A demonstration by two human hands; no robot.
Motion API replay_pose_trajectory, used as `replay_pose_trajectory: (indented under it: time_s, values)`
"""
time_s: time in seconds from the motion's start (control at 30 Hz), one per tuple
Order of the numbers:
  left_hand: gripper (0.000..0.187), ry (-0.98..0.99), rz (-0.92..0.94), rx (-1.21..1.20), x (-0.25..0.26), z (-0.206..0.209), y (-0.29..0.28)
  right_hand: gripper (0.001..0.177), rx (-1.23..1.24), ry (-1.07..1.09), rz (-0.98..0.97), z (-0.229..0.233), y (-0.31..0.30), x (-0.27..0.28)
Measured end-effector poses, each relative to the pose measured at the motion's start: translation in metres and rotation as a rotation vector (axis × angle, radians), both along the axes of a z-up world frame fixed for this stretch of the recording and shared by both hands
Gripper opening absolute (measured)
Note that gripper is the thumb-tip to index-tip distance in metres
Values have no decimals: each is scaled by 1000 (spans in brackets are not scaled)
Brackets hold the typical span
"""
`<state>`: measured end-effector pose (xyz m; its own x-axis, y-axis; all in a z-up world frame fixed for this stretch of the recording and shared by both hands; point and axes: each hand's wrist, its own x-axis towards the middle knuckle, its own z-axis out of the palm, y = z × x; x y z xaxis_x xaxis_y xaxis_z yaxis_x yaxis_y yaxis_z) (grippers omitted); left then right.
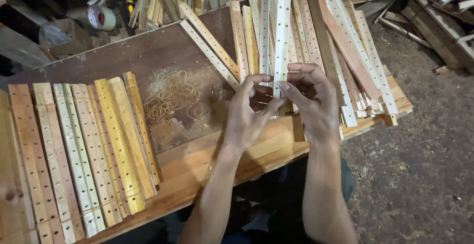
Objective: Bundling wooden slats together using rubber bands
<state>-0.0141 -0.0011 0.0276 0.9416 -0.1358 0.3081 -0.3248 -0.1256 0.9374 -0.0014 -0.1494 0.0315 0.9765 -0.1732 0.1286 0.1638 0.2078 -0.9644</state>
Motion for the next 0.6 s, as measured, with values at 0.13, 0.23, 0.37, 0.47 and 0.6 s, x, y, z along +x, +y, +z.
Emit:
replay_pose_trajectory:
  time_s: [0.13, 0.23, 0.37, 0.47, 0.6]
  values:
    - [57, -24, -35, -52, -3, 0, 1, 34, 37, 54, 19, -5, -7, 2]
    - [61, -44, -74, -96, -3, -2, 2, 37, 20, 38, 42, -7, -8, 2]
    - [51, 257, -93, -308, -7, 8, -1, 37, 8, -3, 42, -7, -8, 0]
    - [50, 265, -83, -301, -8, 5, -1, 35, -24, -32, 42, 4, -1, -6]
    - [51, 264, -61, -293, -8, 0, -1, 34, -19, -29, 37, 11, 4, -8]
